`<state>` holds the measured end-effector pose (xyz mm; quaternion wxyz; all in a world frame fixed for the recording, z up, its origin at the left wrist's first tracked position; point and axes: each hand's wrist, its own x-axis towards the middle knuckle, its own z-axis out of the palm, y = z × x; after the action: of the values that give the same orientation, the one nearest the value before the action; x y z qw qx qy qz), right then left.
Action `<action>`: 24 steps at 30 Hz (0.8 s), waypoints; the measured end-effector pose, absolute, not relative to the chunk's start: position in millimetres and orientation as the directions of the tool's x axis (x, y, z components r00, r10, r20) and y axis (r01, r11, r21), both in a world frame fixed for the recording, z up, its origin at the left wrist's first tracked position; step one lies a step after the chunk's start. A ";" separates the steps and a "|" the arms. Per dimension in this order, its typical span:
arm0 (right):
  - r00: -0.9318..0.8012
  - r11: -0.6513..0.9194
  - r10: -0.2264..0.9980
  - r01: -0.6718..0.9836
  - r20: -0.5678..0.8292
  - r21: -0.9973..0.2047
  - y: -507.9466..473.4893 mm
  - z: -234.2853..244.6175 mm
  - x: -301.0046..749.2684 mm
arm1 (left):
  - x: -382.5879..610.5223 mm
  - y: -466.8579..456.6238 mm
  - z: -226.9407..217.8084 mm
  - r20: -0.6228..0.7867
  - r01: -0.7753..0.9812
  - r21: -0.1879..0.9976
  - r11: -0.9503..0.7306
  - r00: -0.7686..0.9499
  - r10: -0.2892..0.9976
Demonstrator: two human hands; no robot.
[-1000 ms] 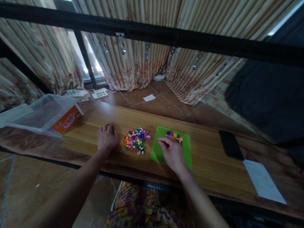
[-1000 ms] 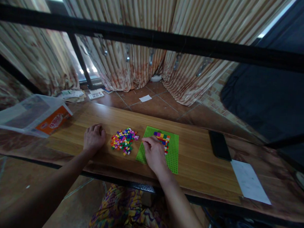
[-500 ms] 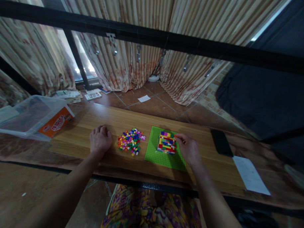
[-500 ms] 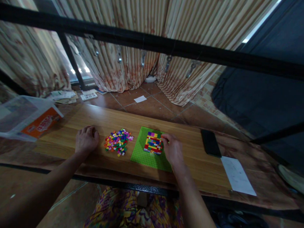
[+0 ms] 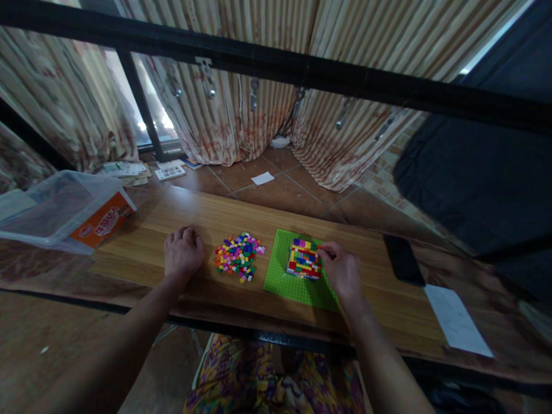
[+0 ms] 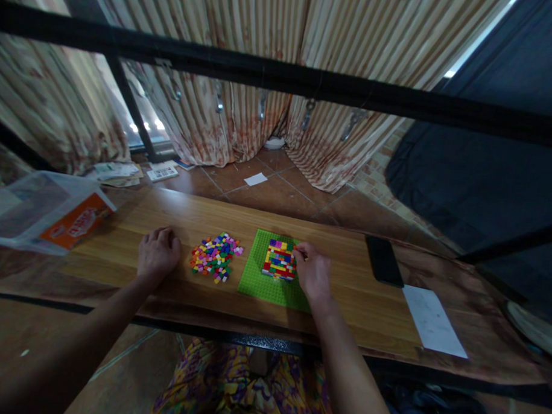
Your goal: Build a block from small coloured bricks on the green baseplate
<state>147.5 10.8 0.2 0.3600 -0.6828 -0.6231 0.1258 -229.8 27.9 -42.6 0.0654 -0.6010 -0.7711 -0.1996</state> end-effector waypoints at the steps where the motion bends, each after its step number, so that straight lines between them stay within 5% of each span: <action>1: 0.198 0.033 0.942 0.749 0.271 -0.662 10.8 0.0 147.3 | -229.7 27.9 -42.5 0.340 0.954 0.225 0.198 -0.268 0.902; 24: 0.315 -0.013 0.898 0.718 0.308 -0.696 7.1 0.2 155.6 | -231.6 28.5 -45.2 0.339 0.947 0.269 0.177 -0.265 0.903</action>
<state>155.6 7.1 0.2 0.4043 -0.7029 -0.5746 0.1112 -231.6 28.5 -45.2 0.0511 -0.6042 -0.7653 -0.2161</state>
